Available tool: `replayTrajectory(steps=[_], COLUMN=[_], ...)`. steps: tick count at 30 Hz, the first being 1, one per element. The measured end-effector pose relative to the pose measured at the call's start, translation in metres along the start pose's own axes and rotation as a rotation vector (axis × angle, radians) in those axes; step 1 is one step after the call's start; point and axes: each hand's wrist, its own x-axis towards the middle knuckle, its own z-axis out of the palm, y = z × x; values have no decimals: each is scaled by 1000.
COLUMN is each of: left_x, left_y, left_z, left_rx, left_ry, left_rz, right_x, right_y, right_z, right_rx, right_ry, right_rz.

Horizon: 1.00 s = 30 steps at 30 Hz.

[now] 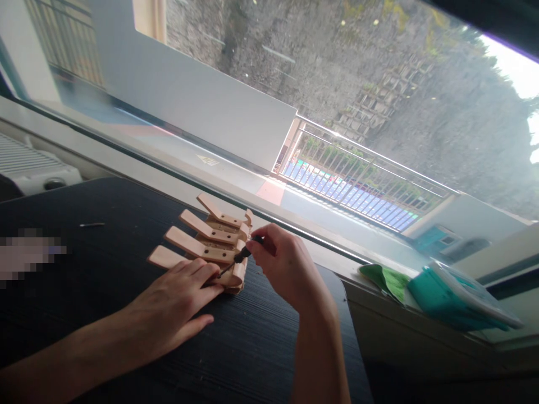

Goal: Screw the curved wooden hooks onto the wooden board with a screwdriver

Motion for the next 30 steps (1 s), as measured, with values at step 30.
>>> replayTrajectory(steps=[30], left_x=[-1], left_y=[-2], left_z=[4], left_rx=[-3], left_ry=[31], left_rz=[24], right_x=[0], right_y=[-5], right_z=[3], right_rx=[-81], right_ry=[47], right_rz=[-17])
